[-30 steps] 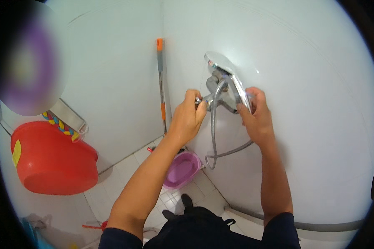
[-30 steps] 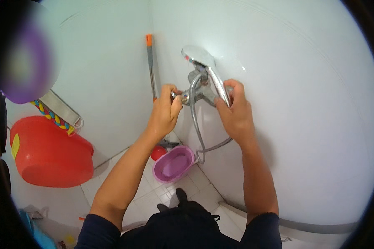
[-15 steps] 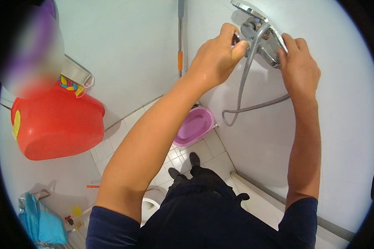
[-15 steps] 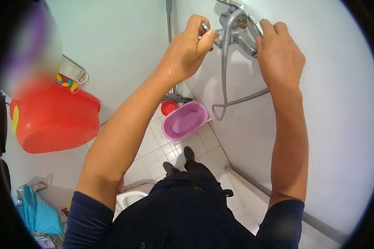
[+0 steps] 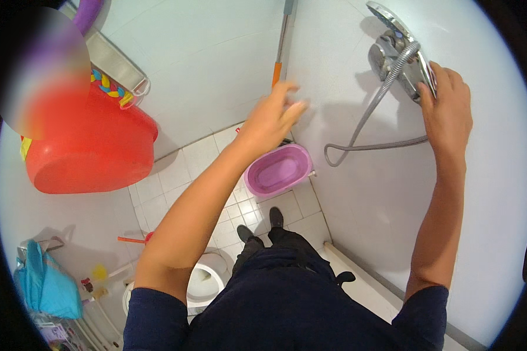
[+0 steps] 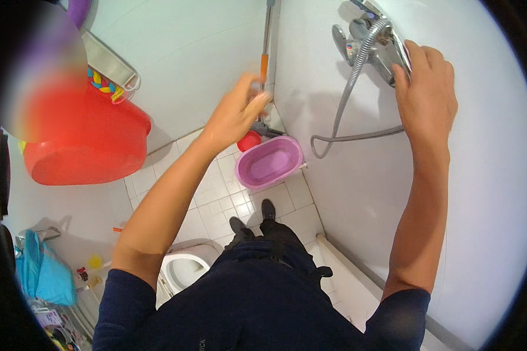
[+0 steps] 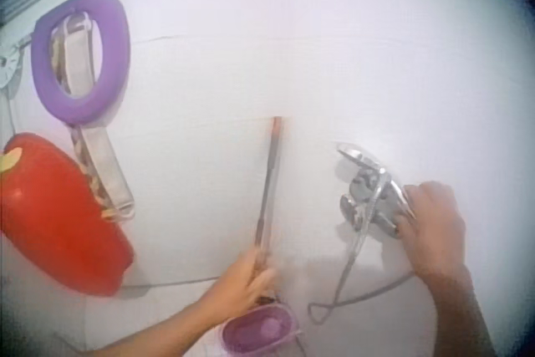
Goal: The person enters the bathroom, checks the shower head, closes the toilet lid, and then picks up a black bottle from a wire rack. They open the bottle, inspect it, and place it back on the rack among other toiletries.
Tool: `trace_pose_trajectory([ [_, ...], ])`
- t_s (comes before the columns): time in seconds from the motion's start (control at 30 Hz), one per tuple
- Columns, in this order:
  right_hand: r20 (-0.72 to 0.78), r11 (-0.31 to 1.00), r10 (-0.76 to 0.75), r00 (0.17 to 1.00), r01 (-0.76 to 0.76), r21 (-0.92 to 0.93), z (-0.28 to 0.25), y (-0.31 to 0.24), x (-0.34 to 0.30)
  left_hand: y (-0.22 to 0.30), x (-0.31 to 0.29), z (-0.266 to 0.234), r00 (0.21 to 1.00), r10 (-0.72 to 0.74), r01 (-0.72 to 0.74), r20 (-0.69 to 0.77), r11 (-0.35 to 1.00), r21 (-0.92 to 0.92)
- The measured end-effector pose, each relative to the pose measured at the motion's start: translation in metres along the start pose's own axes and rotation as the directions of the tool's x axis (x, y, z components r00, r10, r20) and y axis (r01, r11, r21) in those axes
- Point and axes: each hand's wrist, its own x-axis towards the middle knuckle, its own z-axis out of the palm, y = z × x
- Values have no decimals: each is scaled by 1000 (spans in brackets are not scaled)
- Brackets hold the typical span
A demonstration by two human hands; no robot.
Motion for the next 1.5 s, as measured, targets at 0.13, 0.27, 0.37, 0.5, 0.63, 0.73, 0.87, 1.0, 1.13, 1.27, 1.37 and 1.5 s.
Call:
trace_pose_trajectory([
  [0.13,-134,984,-110,985,127,123,-11,-3,-15,-126,-111,-10,970,-221,224,-96,974,19],
  [0.27,-297,936,-216,930,284,207,-5,-9,-42,-212,-253,-4,835,-533,542,-137,840,37],
  [0.37,-208,873,-155,966,232,429,-20,-40,-56,-236,-357,8,701,-691,690,-177,720,-79],
  [0.5,-171,739,-206,964,267,619,-13,-70,-71,-254,-470,44,455,-875,816,-165,484,-315],
  [0.63,-138,645,-283,949,295,705,-2,-116,-75,-237,-538,73,182,-981,841,-72,193,-505],
  [0.73,-133,521,-337,932,302,798,11,-151,-81,-229,-571,88,139,-987,780,-83,160,-605],
  [0.87,-141,367,-467,873,337,867,7,-205,-87,-206,-588,96,83,-974,636,-209,214,-742],
  [1.0,-200,164,-545,815,337,927,-5,-258,-97,-182,-601,112,32,-956,539,-293,263,-800],
  [1.13,-227,56,-605,763,326,944,-13,-298,-118,-168,-619,134,-34,-969,503,-244,194,-842],
  [1.27,-247,1,-679,691,337,942,-22,-324,-142,-173,-644,159,-63,-980,449,-190,142,-882],
  [1.37,-269,-34,-727,632,357,933,-24,-343,-160,-186,-664,163,-79,-978,410,-192,144,-901],
  [1.5,-277,-105,-787,552,322,941,-25,-371,-186,-211,-683,160,-78,-955,364,-287,241,-900],
])
